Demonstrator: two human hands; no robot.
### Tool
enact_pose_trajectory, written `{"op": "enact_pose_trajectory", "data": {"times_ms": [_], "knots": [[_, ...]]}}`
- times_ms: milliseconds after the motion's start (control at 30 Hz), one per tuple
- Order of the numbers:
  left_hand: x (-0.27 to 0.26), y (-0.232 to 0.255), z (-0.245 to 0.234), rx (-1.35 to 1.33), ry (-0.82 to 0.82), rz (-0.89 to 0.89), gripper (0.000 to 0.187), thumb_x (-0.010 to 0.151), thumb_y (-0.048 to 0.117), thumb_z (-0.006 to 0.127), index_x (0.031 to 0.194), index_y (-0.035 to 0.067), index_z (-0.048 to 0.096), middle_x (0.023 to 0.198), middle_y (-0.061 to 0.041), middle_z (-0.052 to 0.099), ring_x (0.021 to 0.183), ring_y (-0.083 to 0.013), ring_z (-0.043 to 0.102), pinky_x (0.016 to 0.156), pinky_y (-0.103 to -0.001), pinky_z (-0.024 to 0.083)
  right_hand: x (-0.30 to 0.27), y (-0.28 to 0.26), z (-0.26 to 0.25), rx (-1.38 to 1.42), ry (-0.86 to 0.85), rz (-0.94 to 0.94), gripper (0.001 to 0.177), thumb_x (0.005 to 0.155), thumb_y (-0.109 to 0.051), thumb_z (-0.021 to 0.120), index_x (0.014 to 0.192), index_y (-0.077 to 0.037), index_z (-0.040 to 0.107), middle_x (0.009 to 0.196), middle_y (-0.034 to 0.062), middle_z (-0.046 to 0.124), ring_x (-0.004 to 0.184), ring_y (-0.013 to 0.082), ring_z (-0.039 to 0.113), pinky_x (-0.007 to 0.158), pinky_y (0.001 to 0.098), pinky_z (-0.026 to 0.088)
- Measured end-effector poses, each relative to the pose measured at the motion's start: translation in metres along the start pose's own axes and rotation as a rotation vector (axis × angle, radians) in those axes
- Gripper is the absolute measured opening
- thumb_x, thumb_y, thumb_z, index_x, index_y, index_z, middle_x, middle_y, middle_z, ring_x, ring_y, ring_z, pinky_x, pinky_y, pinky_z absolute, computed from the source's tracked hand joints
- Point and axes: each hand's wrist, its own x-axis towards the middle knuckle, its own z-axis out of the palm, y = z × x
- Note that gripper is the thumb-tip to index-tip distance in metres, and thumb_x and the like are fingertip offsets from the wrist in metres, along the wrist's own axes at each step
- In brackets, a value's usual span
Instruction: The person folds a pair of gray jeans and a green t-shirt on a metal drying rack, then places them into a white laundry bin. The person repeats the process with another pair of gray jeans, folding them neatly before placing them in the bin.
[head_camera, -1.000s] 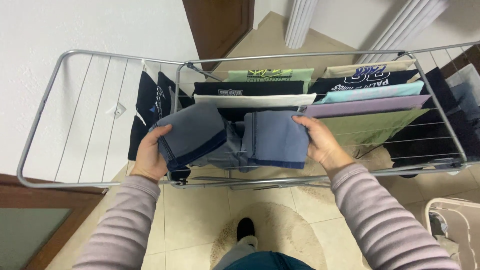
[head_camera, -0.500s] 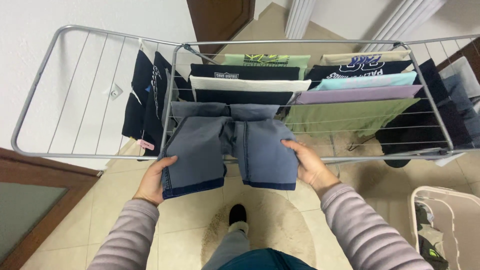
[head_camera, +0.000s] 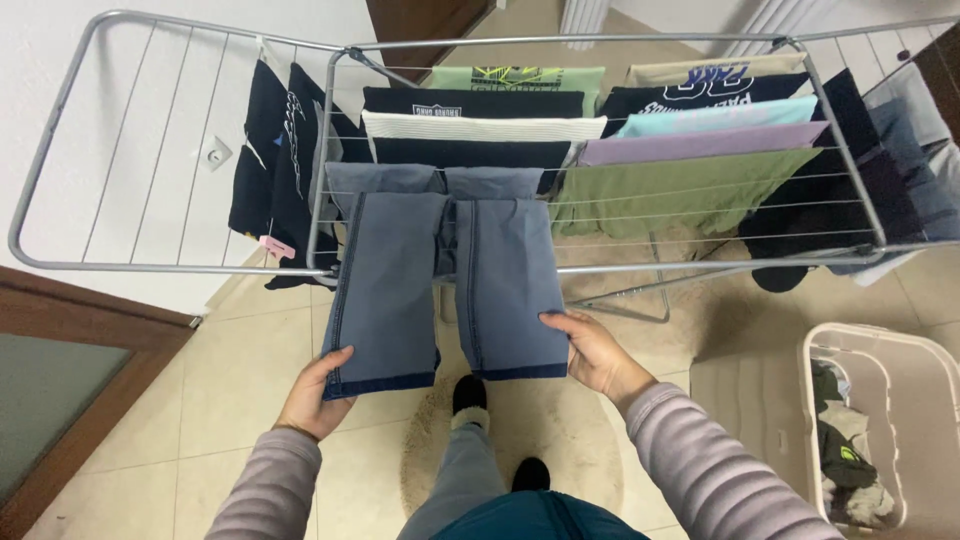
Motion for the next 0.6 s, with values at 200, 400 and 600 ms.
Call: {"op": "enact_pose_trajectory", "data": {"times_ms": [200, 400, 600], "knots": [[-0.047, -0.003, 0.002, 0.152, -0.035, -0.072, 0.045, 0.095, 0.011, 0.054, 0.138, 0.001, 0.056, 0.134, -0.015, 0.064, 0.121, -0.0287, 0.058, 0.11, -0.046, 0.045, -0.043, 0.012, -0.002, -0.028, -0.088, -0.006, 0.017, 0.094, -0.004, 0.067, 0.109, 0.003, 0.069, 0.104, 0.0159, 0.076, 0.09, 0.0239, 0.073, 0.084, 0.0307, 0.06], [0.012, -0.053, -0.095, 0.213, 0.073, -0.088, 0.029, 0.09, 0.001, 0.064, 0.118, -0.001, 0.062, 0.119, -0.021, 0.07, 0.108, -0.041, 0.068, 0.11, -0.052, 0.051, -0.008, 0.05, -0.045, -0.119, 0.019, 0.031, 0.025, 0.091, -0.008, 0.07, 0.115, 0.001, 0.071, 0.109, 0.0152, 0.077, 0.092, 0.0236, 0.073, 0.085, 0.0343, 0.059], [-0.005, -0.052, -0.106, 0.696, 0.34, -0.314, 0.03, 0.104, 0.013, 0.057, 0.129, -0.003, 0.06, 0.135, -0.021, 0.07, 0.123, -0.0367, 0.066, 0.111, -0.047, 0.048, -0.02, 0.047, -0.062, -0.682, 0.197, 0.15, 0.046, 0.082, -0.028, 0.068, 0.125, -0.011, 0.071, 0.126, 0.0053, 0.07, 0.119, 0.0247, 0.066, 0.099, 0.0367, 0.051]]}}
